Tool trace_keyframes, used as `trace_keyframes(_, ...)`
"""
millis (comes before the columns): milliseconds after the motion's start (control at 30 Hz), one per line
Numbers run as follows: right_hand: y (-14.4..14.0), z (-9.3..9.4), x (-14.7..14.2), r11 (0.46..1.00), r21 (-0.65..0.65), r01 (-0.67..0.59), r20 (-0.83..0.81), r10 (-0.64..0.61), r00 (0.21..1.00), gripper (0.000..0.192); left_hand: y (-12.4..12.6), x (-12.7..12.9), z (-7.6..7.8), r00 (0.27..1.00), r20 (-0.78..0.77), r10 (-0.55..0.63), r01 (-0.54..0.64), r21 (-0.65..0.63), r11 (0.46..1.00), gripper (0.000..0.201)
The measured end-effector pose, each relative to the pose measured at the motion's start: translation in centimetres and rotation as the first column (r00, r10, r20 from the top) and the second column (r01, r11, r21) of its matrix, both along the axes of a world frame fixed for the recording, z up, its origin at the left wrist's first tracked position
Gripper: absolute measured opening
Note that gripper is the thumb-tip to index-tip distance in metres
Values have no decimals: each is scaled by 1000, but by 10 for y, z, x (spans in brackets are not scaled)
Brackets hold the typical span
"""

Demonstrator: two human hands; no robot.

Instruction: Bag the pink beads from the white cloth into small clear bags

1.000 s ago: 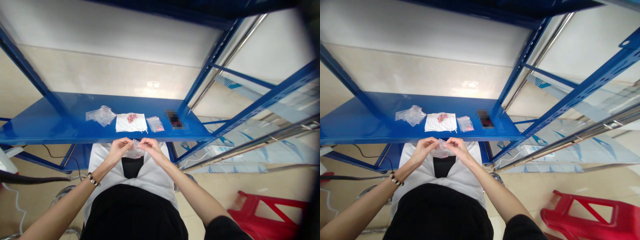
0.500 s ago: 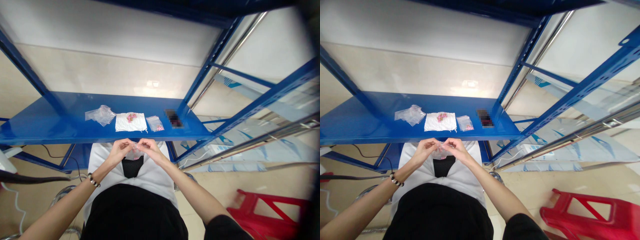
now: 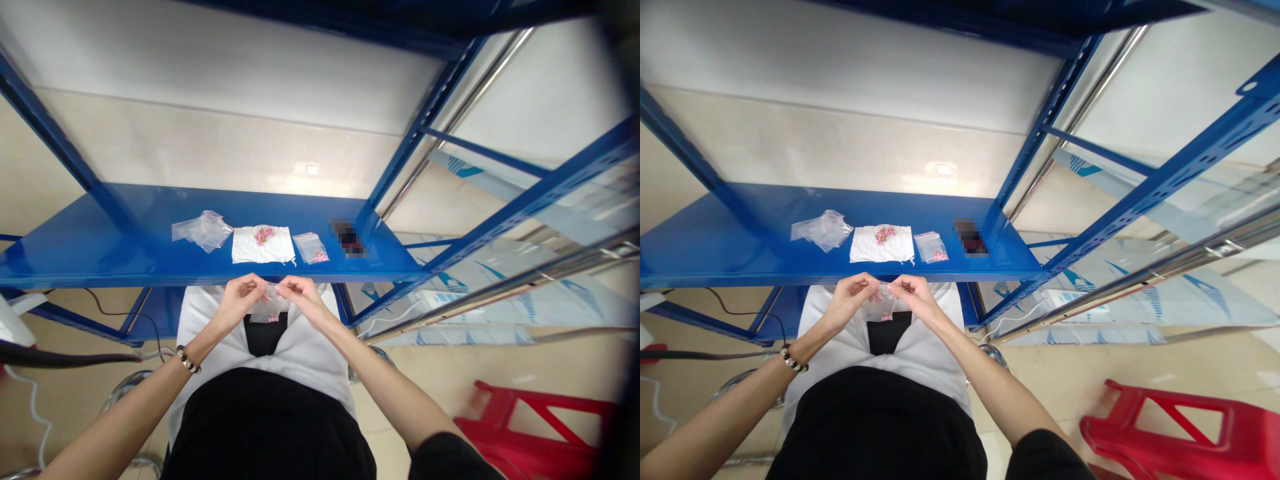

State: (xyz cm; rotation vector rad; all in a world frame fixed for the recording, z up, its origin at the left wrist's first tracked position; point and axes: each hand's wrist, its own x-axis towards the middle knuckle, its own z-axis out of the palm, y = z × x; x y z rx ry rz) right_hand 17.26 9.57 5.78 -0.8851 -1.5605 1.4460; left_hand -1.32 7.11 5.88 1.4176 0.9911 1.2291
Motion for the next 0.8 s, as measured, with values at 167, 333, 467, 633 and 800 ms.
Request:
trace_keyframes(167, -2, -5, -1, 999, 27, -39, 11, 39, 999, 29, -3, 3, -1, 997, -26, -66, 64, -53, 997, 26)
trace_keyframes(333, -2, -7, -2, 998, -44, -37, -4, 37, 999, 33, -4, 3, -1, 995, 21, -95, 97, -71, 993, 29)
trace_keyframes(467, -2, -3, -2, 996, -82, -22, -33, 19, 999, 33, -2, 0, -1, 1000, -7, -7, 7, -26, 1000, 26)
trace_keyframes(633, -1, 1, 0, 997, -51, 66, -46, -68, 997, 30, 3, -4, 1, 998, -8, 65, -65, 2, 998, 25)
trace_keyframes(800, -3, 5, -1, 997, -16, 76, -38, -76, 996, 27, 3, -5, 3, 996, 14, 85, -85, -9, 996, 25)
